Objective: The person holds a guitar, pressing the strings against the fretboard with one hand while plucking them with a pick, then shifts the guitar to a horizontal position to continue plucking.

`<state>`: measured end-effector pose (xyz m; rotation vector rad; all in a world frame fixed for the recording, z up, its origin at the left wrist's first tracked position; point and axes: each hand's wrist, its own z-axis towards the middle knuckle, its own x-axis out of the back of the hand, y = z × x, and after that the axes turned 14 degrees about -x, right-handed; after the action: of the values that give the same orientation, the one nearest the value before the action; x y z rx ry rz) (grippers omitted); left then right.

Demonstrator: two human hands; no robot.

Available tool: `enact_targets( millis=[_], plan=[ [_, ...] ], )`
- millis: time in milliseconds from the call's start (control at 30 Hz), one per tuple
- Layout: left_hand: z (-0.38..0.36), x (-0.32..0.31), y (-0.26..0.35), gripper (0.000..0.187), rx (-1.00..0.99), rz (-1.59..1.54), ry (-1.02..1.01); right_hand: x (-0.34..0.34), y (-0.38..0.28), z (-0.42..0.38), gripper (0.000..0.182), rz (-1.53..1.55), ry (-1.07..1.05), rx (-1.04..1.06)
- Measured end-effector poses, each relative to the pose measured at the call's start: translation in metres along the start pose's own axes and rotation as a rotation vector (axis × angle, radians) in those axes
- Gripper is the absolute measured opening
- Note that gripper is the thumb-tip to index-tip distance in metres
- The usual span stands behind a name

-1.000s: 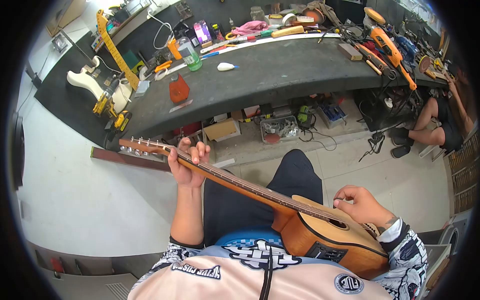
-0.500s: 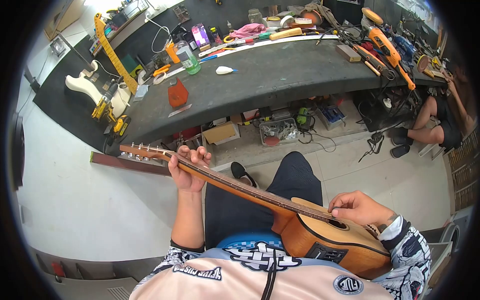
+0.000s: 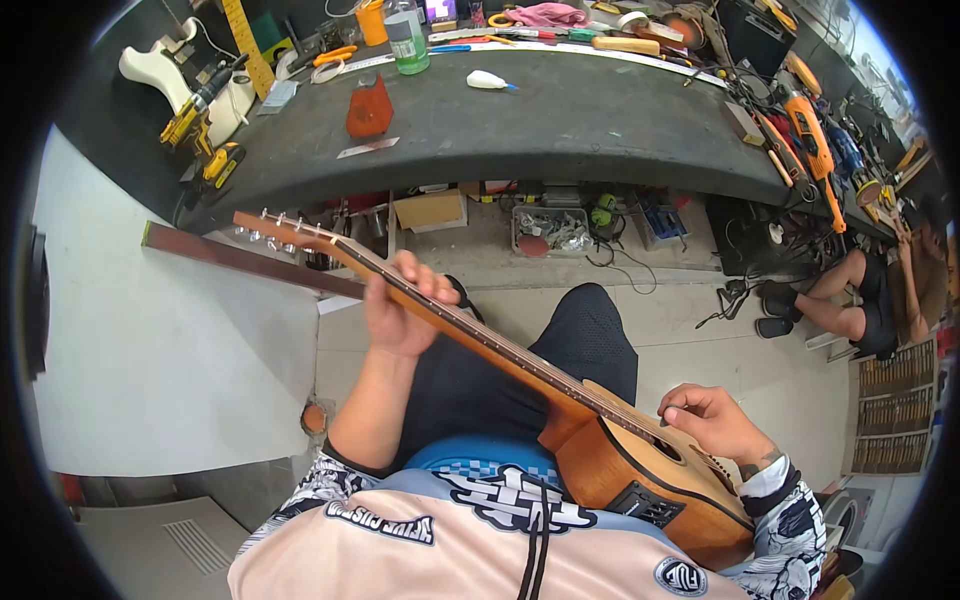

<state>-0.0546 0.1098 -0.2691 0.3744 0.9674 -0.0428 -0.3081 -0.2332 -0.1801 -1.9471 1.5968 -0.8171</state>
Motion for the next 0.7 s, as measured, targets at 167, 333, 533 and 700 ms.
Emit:
enact_targets(
  millis=[167, 333, 533, 700],
  plan=[
    [-0.022, -0.009, -0.031, 0.035, 0.158, -0.031, -0.017, -0.002, -0.004, 0.0, 0.018, -0.162, 0.075, 0.035],
    [-0.014, 0.005, -0.026, 0.039, 0.099, -0.12, -0.085, -0.002, 0.003, 0.001, 0.019, -0.132, 0.09, 0.017],
    [0.003, 0.026, -0.047, 0.045, -0.049, -0.365, -0.206, -0.001, 0.006, -0.007, 0.017, -0.076, 0.064, 0.028],
    [0.011, 0.017, -0.041, 0.047, 0.026, -0.146, -0.074, 0.005, 0.009, -0.007, 0.019, -0.237, 0.081, 0.125]
  ],
)
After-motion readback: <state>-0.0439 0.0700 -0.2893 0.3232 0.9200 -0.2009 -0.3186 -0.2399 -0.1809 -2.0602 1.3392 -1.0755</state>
